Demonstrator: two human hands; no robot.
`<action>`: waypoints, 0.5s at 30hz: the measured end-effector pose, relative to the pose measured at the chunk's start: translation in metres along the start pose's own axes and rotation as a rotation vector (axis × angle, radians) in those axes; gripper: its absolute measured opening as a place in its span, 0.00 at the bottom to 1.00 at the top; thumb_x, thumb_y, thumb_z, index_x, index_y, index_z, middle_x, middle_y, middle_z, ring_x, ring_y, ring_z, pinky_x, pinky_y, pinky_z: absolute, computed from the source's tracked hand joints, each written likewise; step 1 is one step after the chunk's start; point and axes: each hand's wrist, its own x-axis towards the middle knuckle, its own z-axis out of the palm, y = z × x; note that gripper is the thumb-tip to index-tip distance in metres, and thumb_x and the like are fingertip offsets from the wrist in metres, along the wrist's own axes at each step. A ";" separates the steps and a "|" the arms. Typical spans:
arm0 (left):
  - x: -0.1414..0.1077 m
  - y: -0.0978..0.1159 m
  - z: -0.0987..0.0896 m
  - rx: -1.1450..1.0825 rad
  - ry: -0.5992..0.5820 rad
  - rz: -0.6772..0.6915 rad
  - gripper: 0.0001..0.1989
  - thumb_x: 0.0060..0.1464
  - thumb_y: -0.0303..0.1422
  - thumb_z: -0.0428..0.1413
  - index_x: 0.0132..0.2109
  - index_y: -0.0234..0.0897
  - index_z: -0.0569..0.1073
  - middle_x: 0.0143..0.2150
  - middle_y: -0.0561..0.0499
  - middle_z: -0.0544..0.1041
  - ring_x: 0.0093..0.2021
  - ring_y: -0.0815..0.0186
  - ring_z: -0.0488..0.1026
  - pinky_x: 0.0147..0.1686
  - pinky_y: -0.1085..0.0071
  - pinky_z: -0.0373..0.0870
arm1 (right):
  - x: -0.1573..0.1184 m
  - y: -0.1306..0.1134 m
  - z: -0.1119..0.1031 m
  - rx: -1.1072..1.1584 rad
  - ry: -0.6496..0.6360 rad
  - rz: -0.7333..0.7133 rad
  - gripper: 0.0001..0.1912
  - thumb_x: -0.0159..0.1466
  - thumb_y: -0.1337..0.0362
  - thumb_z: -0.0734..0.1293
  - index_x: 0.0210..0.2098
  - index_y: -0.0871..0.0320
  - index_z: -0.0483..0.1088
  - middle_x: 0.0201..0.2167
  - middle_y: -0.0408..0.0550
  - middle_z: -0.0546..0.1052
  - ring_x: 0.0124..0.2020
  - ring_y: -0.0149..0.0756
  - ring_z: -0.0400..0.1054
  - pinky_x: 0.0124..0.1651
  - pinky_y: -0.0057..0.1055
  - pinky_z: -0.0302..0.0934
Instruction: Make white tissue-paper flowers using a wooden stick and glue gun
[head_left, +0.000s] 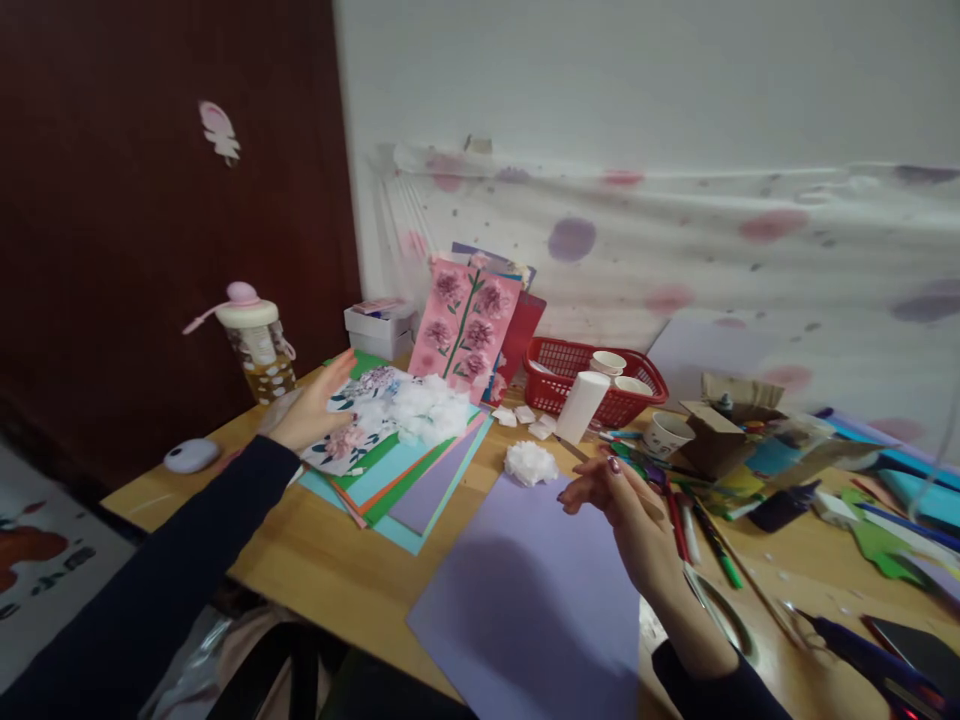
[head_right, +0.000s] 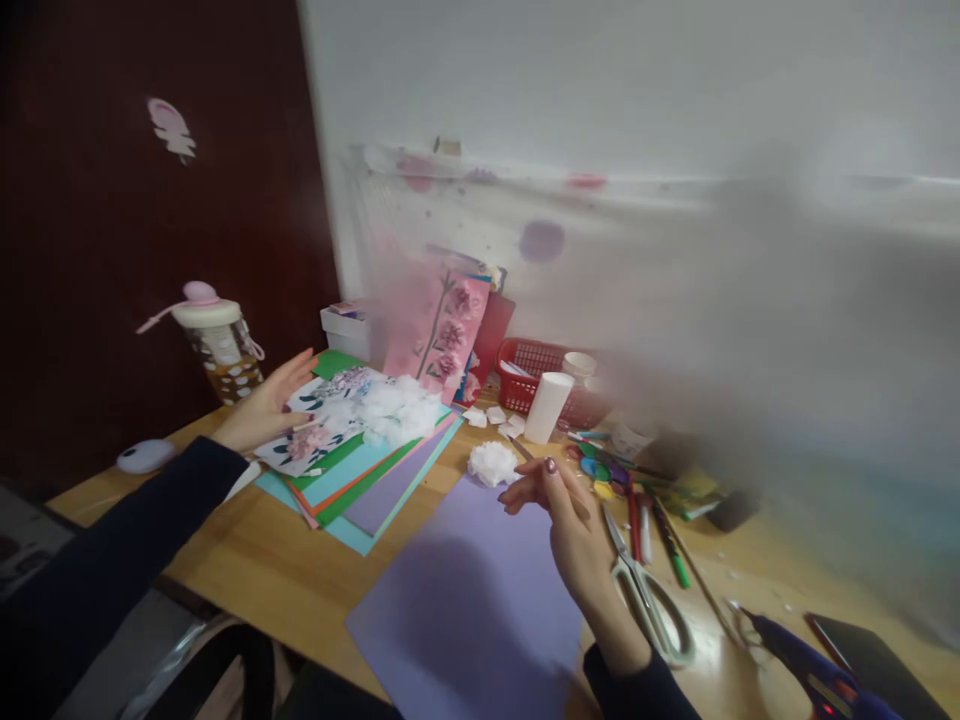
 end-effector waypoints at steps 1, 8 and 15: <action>0.002 -0.002 0.002 -0.008 0.012 0.012 0.33 0.38 0.18 0.59 0.54 0.43 0.68 0.40 0.60 0.80 0.46 0.65 0.76 0.37 0.81 0.69 | 0.001 0.001 0.000 -0.029 0.002 -0.008 0.21 0.64 0.47 0.61 0.34 0.59 0.69 0.22 0.49 0.77 0.23 0.37 0.72 0.32 0.35 0.67; -0.010 0.004 0.061 -0.237 -0.016 -0.187 0.11 0.47 0.26 0.62 0.39 0.34 0.73 0.23 0.62 0.73 0.14 0.82 0.62 0.14 0.83 0.54 | 0.004 0.015 0.005 -0.065 0.087 0.007 0.21 0.62 0.45 0.62 0.35 0.58 0.70 0.28 0.50 0.79 0.28 0.37 0.73 0.36 0.36 0.68; -0.062 0.035 0.157 -0.948 -0.597 -0.486 0.25 0.63 0.47 0.43 0.51 0.31 0.73 0.56 0.41 0.74 0.58 0.60 0.69 0.59 0.64 0.62 | -0.001 0.005 0.080 0.160 0.090 0.160 0.25 0.62 0.41 0.59 0.42 0.57 0.68 0.38 0.50 0.77 0.38 0.38 0.73 0.40 0.36 0.70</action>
